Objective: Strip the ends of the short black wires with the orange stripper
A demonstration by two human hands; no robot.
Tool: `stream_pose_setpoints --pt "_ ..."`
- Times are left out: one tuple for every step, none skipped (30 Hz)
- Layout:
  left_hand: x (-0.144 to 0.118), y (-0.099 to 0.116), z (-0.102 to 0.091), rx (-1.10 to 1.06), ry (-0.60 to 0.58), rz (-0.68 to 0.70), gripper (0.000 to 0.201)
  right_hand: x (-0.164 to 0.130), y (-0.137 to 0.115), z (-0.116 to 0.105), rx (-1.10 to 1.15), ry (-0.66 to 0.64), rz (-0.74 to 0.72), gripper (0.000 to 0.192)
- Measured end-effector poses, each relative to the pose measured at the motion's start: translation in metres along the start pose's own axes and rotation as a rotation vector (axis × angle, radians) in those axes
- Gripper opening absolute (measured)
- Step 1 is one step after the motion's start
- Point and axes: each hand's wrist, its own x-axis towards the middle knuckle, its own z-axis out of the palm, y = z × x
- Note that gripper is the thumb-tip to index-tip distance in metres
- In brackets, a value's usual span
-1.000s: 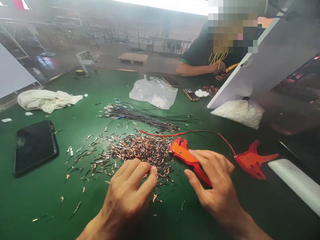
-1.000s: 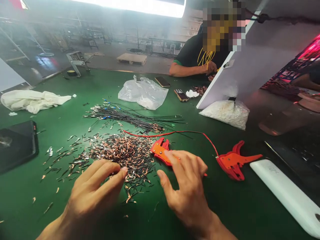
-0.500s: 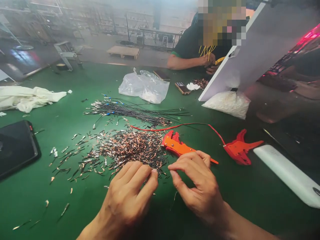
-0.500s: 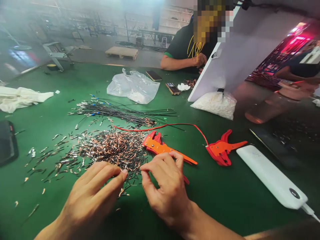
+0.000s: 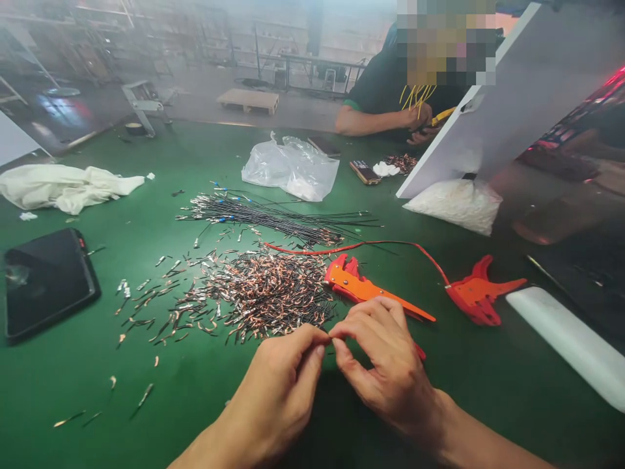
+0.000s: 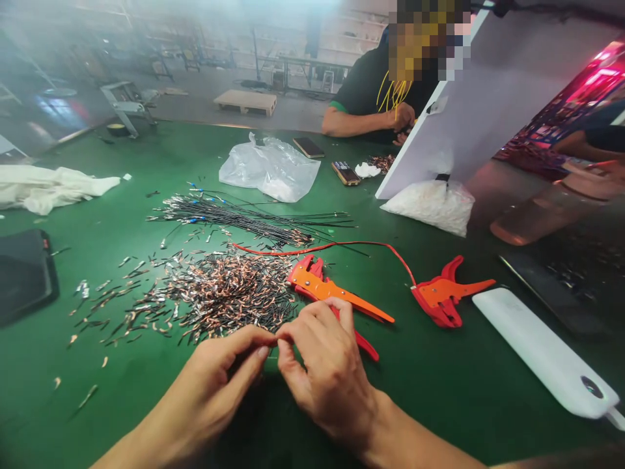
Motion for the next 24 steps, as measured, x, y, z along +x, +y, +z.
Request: stream_pose_setpoints --pt "0.0 0.002 0.0 -0.009 -0.01 -0.003 0.021 0.001 0.0 0.0 -0.037 0.004 -0.013 0.013" --pt "0.0 0.003 0.001 -0.01 -0.007 0.009 0.021 0.002 0.0 -0.001 -0.065 0.012 -0.02 0.013" --pt "0.0 0.005 0.002 -0.005 0.005 0.027 0.021 0.003 0.0 -0.001 -0.082 0.026 -0.02 0.013" --pt "0.0 0.007 0.003 0.001 0.02 0.048 0.02 0.004 -0.001 -0.001 -0.092 0.047 -0.017 0.012" --pt "0.0 0.009 0.004 0.007 0.034 0.066 0.019 0.006 -0.002 -0.002 -0.094 0.067 -0.009 0.013" --pt "0.0 0.011 0.005 0.012 0.045 0.083 0.019 0.007 -0.003 -0.002 -0.091 0.086 0.0 0.013" --pt "0.001 0.013 0.006 0.016 0.054 0.098 0.019 0.009 -0.005 -0.002 -0.086 0.102 0.008 0.013" --pt "0.002 0.014 0.006 0.02 0.06 0.112 0.019 0.01 -0.006 -0.002 -0.077 0.115 0.015 0.014" --pt "0.002 0.016 0.006 0.026 0.063 0.125 0.019 0.011 -0.007 -0.002 -0.068 0.124 0.021 0.014" --pt "0.003 0.017 0.006 0.031 0.066 0.136 0.019 0.013 -0.007 -0.003 -0.06 0.134 0.027 0.015" --pt "0.003 0.017 0.005 0.036 0.066 0.14 0.019 0.014 -0.008 -0.003 -0.053 0.146 0.035 0.016" --pt "0.003 0.018 0.005 0.036 0.063 0.144 0.02 0.015 -0.008 -0.003 -0.049 0.161 0.041 0.016" --pt "0.003 0.018 0.005 0.036 0.059 0.145 0.02 0.016 -0.008 -0.003 -0.046 0.175 0.05 0.016" --pt "0.003 0.018 0.004 0.035 0.056 0.141 0.02 0.016 -0.008 -0.003 -0.043 0.182 0.059 0.016" --pt "0.003 0.018 0.005 0.036 0.051 0.138 0.02 0.017 -0.008 -0.003 -0.04 0.187 0.067 0.016" --pt "0.003 0.018 0.005 0.038 0.047 0.134 0.02 0.017 -0.008 -0.004 -0.034 0.192 0.076 0.016" --pt "0.003 0.019 0.005 0.042 0.046 0.133 0.019 0.017 -0.007 -0.004 -0.03 0.196 0.086 0.016" --pt "0.004 0.019 0.006 0.049 0.045 0.132 0.019 0.018 -0.007 -0.005 -0.027 0.202 0.097 0.016" --pt "0.004 0.02 0.006 0.057 0.042 0.129 0.019 0.018 -0.006 -0.005 -0.025 0.209 0.111 0.016" --pt "0.005 0.021 0.007 0.067 0.043 0.128 0.02 0.018 -0.006 -0.006 -0.024 0.216 0.126 0.016" --pt "0.006 0.022 0.008 0.078 0.046 0.126 0.02 0.018 -0.005 -0.006 -0.025 0.224 0.144 0.016" --pt "0.007 0.023 0.008 0.087 0.05 0.125 0.02 0.018 -0.005 -0.006 -0.027 0.228 0.161 0.015" --pt "0.008 0.023 0.009 0.097 0.053 0.128 0.02 0.018 -0.004 -0.006 -0.03 0.232 0.179 0.015" --pt "0.008 0.023 0.009 0.108 0.056 0.127 0.019 0.018 -0.004 -0.006 -0.025 0.231 0.202 0.015"
